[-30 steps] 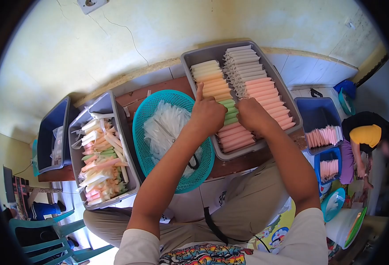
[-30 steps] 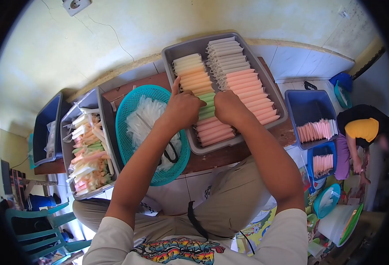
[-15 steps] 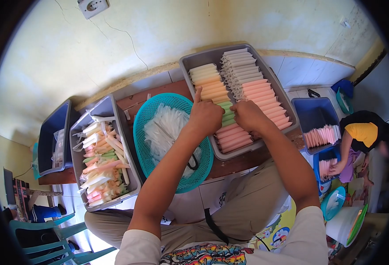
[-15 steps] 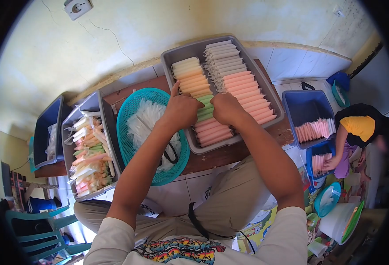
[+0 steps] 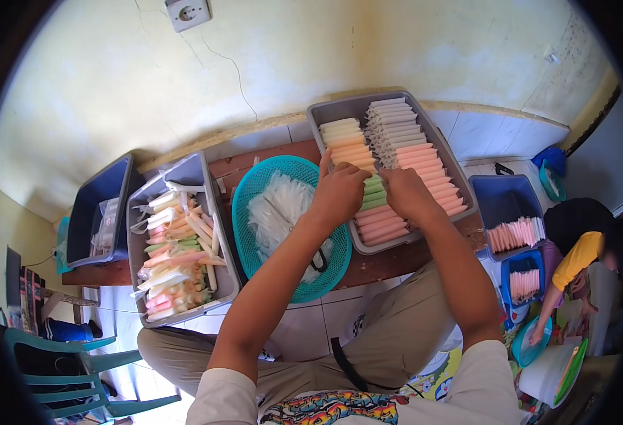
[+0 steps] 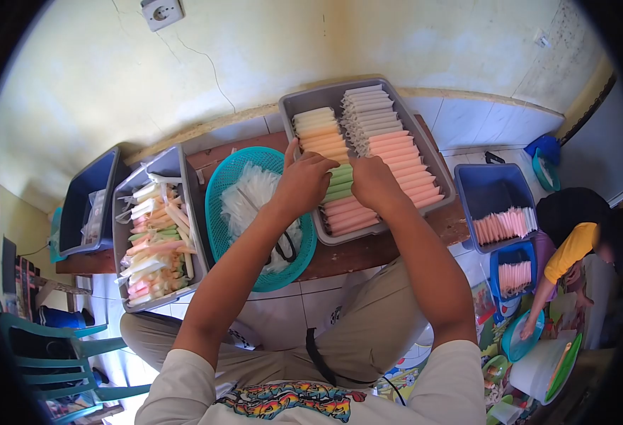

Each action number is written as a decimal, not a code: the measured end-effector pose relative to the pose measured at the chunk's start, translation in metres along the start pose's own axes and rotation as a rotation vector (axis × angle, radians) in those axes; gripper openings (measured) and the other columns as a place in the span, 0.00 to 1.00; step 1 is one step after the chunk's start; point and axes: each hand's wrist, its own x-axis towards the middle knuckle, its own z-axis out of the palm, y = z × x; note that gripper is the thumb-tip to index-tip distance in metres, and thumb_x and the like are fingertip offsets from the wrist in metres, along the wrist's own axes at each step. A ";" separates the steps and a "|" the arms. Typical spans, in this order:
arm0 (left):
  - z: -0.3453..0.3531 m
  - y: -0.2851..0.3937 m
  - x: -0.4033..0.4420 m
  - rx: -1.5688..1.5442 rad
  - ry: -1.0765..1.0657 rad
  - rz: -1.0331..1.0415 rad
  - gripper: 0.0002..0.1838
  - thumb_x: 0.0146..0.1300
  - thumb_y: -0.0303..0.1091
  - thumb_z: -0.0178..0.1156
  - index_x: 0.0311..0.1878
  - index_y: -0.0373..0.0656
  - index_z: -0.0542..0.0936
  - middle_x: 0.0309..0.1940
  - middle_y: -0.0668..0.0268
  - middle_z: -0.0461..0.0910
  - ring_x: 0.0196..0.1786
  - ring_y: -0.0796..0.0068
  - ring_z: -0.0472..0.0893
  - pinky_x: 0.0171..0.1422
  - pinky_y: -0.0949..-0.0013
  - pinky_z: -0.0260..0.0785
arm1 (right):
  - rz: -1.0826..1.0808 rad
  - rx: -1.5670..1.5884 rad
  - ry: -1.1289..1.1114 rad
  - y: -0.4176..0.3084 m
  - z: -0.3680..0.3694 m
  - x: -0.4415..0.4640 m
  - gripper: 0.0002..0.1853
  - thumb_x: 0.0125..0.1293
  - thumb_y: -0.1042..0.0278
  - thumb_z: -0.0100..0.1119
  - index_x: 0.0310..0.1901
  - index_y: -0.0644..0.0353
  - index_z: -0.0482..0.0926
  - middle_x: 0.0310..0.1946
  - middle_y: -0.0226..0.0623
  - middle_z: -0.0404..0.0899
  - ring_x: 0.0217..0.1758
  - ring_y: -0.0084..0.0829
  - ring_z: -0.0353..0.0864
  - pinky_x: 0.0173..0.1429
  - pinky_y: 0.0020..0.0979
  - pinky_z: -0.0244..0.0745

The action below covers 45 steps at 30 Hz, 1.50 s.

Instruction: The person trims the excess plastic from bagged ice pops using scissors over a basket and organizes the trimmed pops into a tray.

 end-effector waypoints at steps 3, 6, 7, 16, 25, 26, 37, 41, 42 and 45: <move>-0.018 0.004 -0.018 -0.136 0.213 -0.006 0.15 0.72 0.28 0.67 0.59 0.50 0.90 0.50 0.65 0.92 0.64 0.61 0.87 0.94 0.33 0.41 | -0.027 0.062 0.126 -0.016 -0.004 -0.006 0.25 0.69 0.82 0.60 0.68 0.71 0.83 0.45 0.65 0.89 0.51 0.63 0.90 0.60 0.56 0.84; -0.039 0.005 -0.033 -0.201 0.290 -0.053 0.17 0.71 0.28 0.70 0.61 0.50 0.89 0.51 0.66 0.92 0.63 0.63 0.87 0.93 0.35 0.41 | -0.056 0.226 0.204 -0.040 -0.013 -0.012 0.28 0.69 0.82 0.62 0.71 0.73 0.81 0.48 0.63 0.90 0.54 0.61 0.91 0.63 0.54 0.85; -0.045 0.003 -0.037 -0.221 0.286 -0.084 0.15 0.72 0.29 0.70 0.60 0.50 0.89 0.51 0.67 0.92 0.63 0.63 0.87 0.93 0.35 0.41 | -0.088 0.335 0.259 -0.046 -0.015 -0.014 0.28 0.71 0.80 0.64 0.73 0.72 0.80 0.50 0.63 0.91 0.55 0.60 0.92 0.63 0.52 0.86; -0.092 -0.009 -0.087 -0.188 0.385 -0.210 0.13 0.73 0.31 0.72 0.58 0.53 0.90 0.50 0.70 0.93 0.62 0.64 0.88 0.91 0.35 0.45 | -0.234 0.540 0.268 -0.103 -0.014 -0.019 0.29 0.74 0.75 0.71 0.75 0.64 0.80 0.58 0.55 0.92 0.60 0.45 0.95 0.65 0.41 0.89; -0.137 -0.030 -0.147 -0.112 0.497 -0.289 0.13 0.71 0.30 0.72 0.57 0.51 0.90 0.46 0.69 0.92 0.59 0.63 0.88 0.89 0.34 0.49 | -0.412 0.671 0.229 -0.179 0.002 -0.023 0.27 0.74 0.78 0.73 0.73 0.65 0.82 0.60 0.51 0.92 0.63 0.39 0.95 0.67 0.38 0.90; -0.143 -0.032 -0.155 -0.095 0.508 -0.290 0.14 0.71 0.30 0.72 0.57 0.51 0.90 0.46 0.69 0.92 0.59 0.63 0.88 0.89 0.35 0.50 | -0.422 0.677 0.222 -0.186 0.004 -0.021 0.27 0.74 0.78 0.73 0.73 0.65 0.82 0.60 0.51 0.92 0.63 0.39 0.95 0.67 0.38 0.90; -0.212 -0.098 -0.235 -0.038 0.574 -0.384 0.11 0.69 0.27 0.73 0.53 0.43 0.90 0.46 0.55 0.91 0.51 0.47 0.88 0.59 0.51 0.79 | -0.571 0.768 0.178 -0.290 0.041 0.014 0.24 0.73 0.72 0.74 0.69 0.64 0.84 0.53 0.50 0.93 0.55 0.41 0.96 0.59 0.38 0.91; -0.234 -0.139 -0.268 0.057 0.533 -0.466 0.09 0.71 0.25 0.73 0.53 0.39 0.91 0.49 0.55 0.93 0.52 0.52 0.93 0.58 0.57 0.83 | -0.618 0.804 0.154 -0.331 0.069 0.041 0.23 0.72 0.73 0.75 0.67 0.64 0.85 0.53 0.52 0.92 0.51 0.44 0.96 0.58 0.39 0.92; -0.239 -0.150 -0.277 0.081 0.515 -0.482 0.08 0.72 0.25 0.72 0.52 0.39 0.91 0.49 0.55 0.93 0.51 0.53 0.93 0.58 0.58 0.84 | -0.624 0.807 0.146 -0.341 0.076 0.047 0.23 0.72 0.73 0.75 0.67 0.64 0.85 0.53 0.52 0.92 0.51 0.44 0.96 0.58 0.39 0.92; -0.244 -0.191 -0.302 0.055 0.464 -0.564 0.09 0.71 0.24 0.71 0.53 0.38 0.91 0.49 0.53 0.93 0.50 0.52 0.93 0.57 0.56 0.84 | -0.624 0.757 0.068 -0.369 0.098 0.067 0.22 0.73 0.73 0.75 0.67 0.64 0.85 0.55 0.51 0.93 0.54 0.41 0.97 0.60 0.37 0.93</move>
